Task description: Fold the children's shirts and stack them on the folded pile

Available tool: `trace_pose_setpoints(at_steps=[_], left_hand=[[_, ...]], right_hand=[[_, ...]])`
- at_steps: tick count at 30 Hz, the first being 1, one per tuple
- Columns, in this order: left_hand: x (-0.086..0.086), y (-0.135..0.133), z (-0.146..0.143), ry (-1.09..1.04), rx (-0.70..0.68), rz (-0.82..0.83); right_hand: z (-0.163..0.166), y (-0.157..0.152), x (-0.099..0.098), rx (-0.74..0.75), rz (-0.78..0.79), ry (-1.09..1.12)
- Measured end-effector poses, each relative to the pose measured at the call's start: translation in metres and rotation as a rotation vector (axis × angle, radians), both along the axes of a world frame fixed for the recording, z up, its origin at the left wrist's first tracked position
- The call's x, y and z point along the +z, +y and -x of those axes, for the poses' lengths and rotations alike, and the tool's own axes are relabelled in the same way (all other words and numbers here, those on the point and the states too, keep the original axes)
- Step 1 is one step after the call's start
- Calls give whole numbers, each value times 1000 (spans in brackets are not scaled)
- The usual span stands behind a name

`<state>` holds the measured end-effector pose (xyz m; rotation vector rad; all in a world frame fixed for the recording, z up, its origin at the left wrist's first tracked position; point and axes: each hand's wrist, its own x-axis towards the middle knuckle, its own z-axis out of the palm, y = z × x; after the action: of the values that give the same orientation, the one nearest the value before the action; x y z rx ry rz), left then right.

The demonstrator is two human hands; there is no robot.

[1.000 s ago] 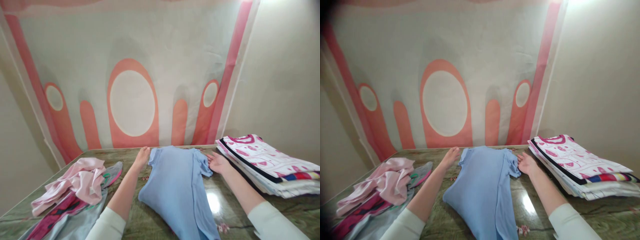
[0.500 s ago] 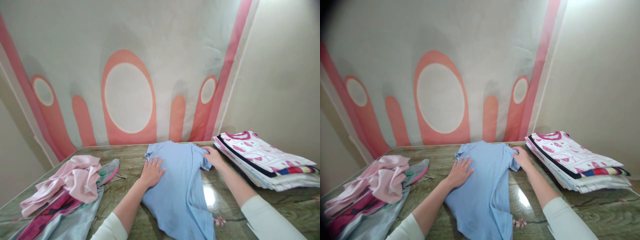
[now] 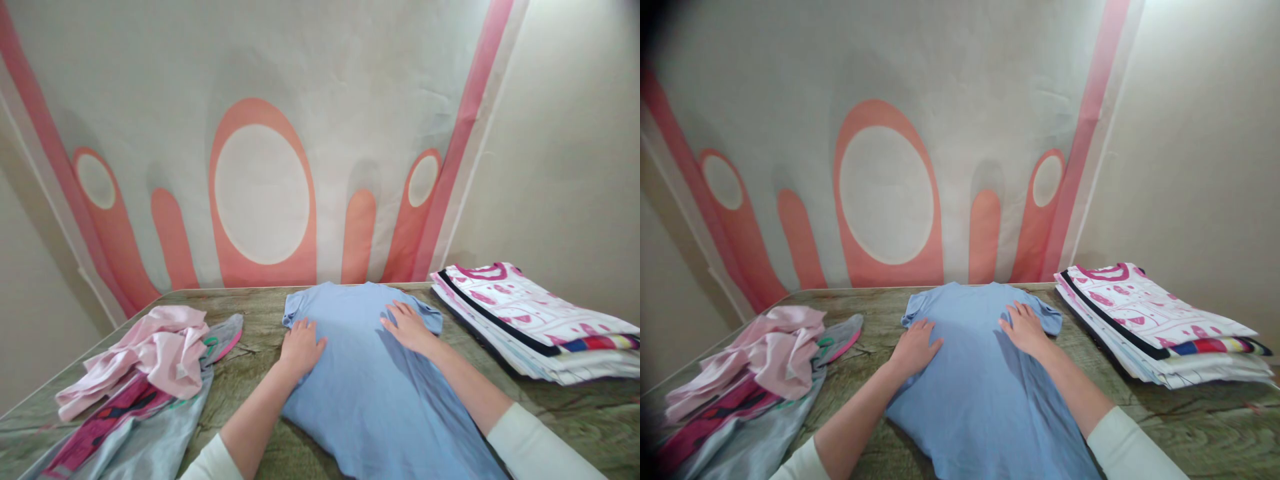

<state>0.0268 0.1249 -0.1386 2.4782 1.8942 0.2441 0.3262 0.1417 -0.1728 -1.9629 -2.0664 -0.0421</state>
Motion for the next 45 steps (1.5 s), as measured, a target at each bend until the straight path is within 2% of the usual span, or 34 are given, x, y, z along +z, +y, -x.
trace_pose_setpoints(at_steps=[2,5,9,13,19,28,32,39,45], left_hand=[[4,10,13,-30,55,-71],[0,27,35,-47,184,-167],[-12,41,59,-55,308,-165],[-15,46,70,-118,377,-223],[-15,61,71,-587,340,-172],[-7,87,66,-999,516,-84],[-8,83,75,-973,570,-67],[-3,77,88,-761,545,-46],[0,87,92,-879,533,-78]], right_hand=[[12,-7,-8,29,60,-51],[17,-13,-15,65,125,-89],[14,-13,-17,72,145,-110],[14,-12,-18,71,144,-117],[14,-12,-20,65,141,-119],[16,-14,-14,86,125,-82],[16,-14,-14,87,124,-74],[17,-14,-13,88,134,-84],[18,-15,-9,90,136,-81]])
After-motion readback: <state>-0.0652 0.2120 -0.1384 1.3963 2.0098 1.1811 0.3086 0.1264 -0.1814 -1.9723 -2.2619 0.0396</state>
